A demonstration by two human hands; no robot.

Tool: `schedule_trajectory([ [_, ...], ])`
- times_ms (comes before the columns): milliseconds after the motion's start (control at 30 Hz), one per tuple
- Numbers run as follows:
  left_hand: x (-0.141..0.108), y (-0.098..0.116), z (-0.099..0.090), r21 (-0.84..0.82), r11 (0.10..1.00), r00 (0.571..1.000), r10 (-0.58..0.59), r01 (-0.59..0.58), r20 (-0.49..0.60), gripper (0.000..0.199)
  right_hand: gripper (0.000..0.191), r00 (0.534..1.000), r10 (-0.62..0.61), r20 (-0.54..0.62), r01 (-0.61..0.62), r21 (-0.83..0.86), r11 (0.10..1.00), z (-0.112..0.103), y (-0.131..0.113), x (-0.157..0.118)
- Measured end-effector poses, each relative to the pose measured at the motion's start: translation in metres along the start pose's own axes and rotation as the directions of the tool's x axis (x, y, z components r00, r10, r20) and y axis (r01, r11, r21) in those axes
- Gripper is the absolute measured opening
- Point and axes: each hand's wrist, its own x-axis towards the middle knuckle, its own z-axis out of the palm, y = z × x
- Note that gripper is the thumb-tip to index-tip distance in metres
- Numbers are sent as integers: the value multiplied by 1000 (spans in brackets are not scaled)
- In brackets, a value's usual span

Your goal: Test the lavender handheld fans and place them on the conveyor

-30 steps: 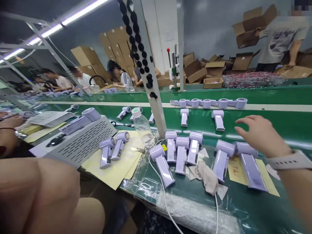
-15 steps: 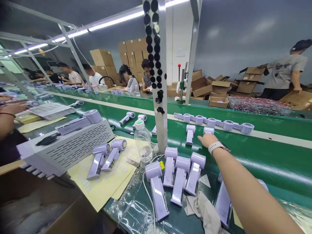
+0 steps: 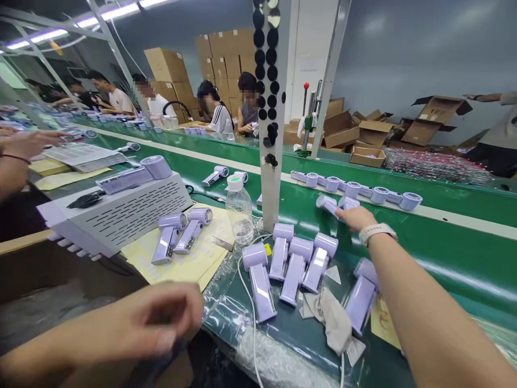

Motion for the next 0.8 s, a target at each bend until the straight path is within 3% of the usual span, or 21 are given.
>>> schedule_trajectory([
  [100, 15, -29, 21, -118, 990, 988, -95, 80, -123, 35, 37, 994, -83, -69, 89, 90, 992, -19, 30, -49],
  [200, 46, -36, 75, -272, 962, 995, -46, 20, -88, 38, 45, 964, -212, -160, 234, 140, 962, -17, 36, -122],
  [233, 59, -33, 96, -376, 924, 992, 33, -75, -118, 47, 46, 922, -309, -233, 350, 163, 922, -10, 32, -148],
  [300, 85, -22, 136, -613, 739, 956, 158, -280, -247, 73, 42, 782, -487, -389, 578, 158, 801, 11, 20, -199],
  [367, 106, -13, 163, -767, 534, 932, 143, -357, -334, 81, 40, 662, -583, -471, 683, 58, 728, 37, 8, -241],
  [400, 113, -11, 170, -804, 474, 930, 119, -360, -347, 79, 43, 636, -597, -489, 693, 21, 721, 49, 5, -257],
  [500, 112, -16, 172, -842, 465, 957, 46, -274, -286, 72, 55, 619, -672, -406, 741, 18, 671, 68, 13, -281],
  [567, 100, -25, 162, -835, 515, 974, 1, -194, -226, 71, 40, 632, -716, -296, 764, 81, 640, 69, 30, -278],
  [600, 93, -29, 157, -828, 534, 976, -19, -173, -216, 71, 30, 659, -698, -280, 742, 87, 665, 68, 38, -272],
  [700, 76, -38, 141, -793, 571, 957, -40, -213, -286, 66, 24, 745, -537, -397, 584, -3, 812, 72, 54, -244],
  [800, 67, -39, 131, -710, 622, 910, 11, -331, -415, 66, 19, 715, -515, -472, 551, -72, 831, 90, 45, -230],
])
